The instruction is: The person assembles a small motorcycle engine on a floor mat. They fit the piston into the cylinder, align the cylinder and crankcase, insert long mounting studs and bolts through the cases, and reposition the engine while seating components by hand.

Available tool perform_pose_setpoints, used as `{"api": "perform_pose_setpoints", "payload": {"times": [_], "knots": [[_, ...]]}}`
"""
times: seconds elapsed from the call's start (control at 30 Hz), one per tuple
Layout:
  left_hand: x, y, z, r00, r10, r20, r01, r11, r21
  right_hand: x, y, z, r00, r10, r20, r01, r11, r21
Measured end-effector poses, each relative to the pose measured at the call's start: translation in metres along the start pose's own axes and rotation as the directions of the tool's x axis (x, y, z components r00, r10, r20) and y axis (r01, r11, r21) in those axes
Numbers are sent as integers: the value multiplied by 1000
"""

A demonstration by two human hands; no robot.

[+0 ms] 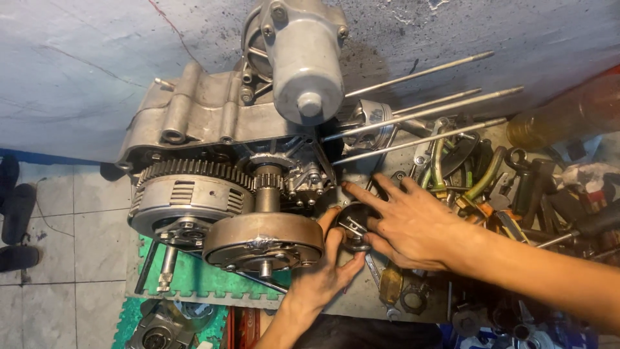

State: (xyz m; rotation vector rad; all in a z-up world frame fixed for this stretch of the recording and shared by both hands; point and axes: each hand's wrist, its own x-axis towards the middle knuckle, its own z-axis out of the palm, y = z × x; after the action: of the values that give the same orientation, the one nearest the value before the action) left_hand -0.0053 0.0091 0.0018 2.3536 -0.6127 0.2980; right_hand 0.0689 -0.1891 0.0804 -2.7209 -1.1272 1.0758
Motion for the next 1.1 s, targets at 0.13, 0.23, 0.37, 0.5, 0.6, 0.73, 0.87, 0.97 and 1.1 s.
{"api": "perform_pose_setpoints", "payload": {"times": [0.13,0.23,0.37,0.5,0.6,0.73,0.87,0.97,1.1], "knots": [[-7,-6,10,999,-20,30,21,998,-53,3,0,6,993,-4,-117,0,999,-39],[-2,-6,6,1000,14,-5,-14,997,-82,6,-1,-1,990,-42,-135,40,999,-17],[-5,-12,2,999,45,28,-43,998,-47,8,2,3,976,-161,-147,177,979,103],[-11,-22,0,998,66,21,-66,998,11,14,12,14,936,-227,-270,270,953,135],[-2,-20,-7,954,-186,235,231,956,-180,16,22,31,832,-243,-498,385,900,203],[21,4,-28,999,-14,-36,12,998,-61,6,21,39,789,51,-613,391,728,563],[19,13,-7,978,-116,-171,56,945,-323,-7,21,45,783,409,-468,375,290,880],[44,33,-6,941,-331,77,262,563,-783,-18,11,28,642,493,-588,379,462,802],[59,40,27,869,-471,155,235,115,-965,-23,3,11,485,411,-772,357,713,604]]}}
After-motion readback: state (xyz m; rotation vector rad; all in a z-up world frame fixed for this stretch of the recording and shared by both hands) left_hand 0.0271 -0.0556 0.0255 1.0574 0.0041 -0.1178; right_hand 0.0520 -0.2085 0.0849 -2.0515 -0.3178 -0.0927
